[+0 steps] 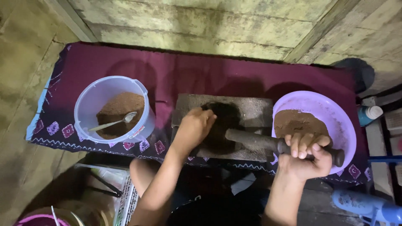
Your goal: The person is using a stone pestle to grind or clean brown material on a stone slab, gathering the powder with their hands.
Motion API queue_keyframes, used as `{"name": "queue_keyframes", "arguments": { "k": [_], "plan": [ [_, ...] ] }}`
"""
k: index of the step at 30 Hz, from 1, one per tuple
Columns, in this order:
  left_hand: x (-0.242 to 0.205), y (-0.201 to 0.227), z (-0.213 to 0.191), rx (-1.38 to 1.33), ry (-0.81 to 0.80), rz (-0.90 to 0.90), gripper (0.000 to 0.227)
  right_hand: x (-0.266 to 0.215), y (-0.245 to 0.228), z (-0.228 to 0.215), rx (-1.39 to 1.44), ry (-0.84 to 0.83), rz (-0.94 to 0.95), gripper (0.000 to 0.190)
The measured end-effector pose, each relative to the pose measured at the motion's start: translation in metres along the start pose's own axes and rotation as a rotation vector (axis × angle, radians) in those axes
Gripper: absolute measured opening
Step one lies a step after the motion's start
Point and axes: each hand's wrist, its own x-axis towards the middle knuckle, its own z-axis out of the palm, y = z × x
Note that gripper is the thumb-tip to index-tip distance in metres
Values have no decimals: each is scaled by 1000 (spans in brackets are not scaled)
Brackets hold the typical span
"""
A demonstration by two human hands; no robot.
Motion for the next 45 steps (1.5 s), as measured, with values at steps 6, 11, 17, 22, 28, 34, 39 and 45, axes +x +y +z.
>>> {"name": "queue_keyframes", "arguments": {
  "k": [6, 11, 17, 22, 28, 34, 39, 45],
  "plan": [
    [-6, -6, 13, 192, -139, 3, 15, -2, -1, 1, 47, -7, 2, 17],
    [0, 1, 0, 35, -79, -49, 17, -1, 0, 6, -6, 12, -13, 18],
    [-1, 0, -8, 128, 110, 9, 27, -5, 6, -35, -164, 73, 0, 22],
    [-2, 5, -1, 23, -58, -8, 18, -5, 4, -21, -176, 148, -14, 22],
    [1, -10, -3, 216, 24, 125, 17, -3, 2, -21, -159, 178, -11, 23],
    [-3, 6, -9, -32, -79, 15, 12, -2, 2, -10, -58, 189, -13, 16],
    [-4, 4, -19, -91, -179, -67, 9, -2, 3, -7, 27, 193, -19, 15],
    [-12, 17, -59, -288, -226, -78, 24, 1, 2, -6, 58, 175, -10, 16]
  ]
}}
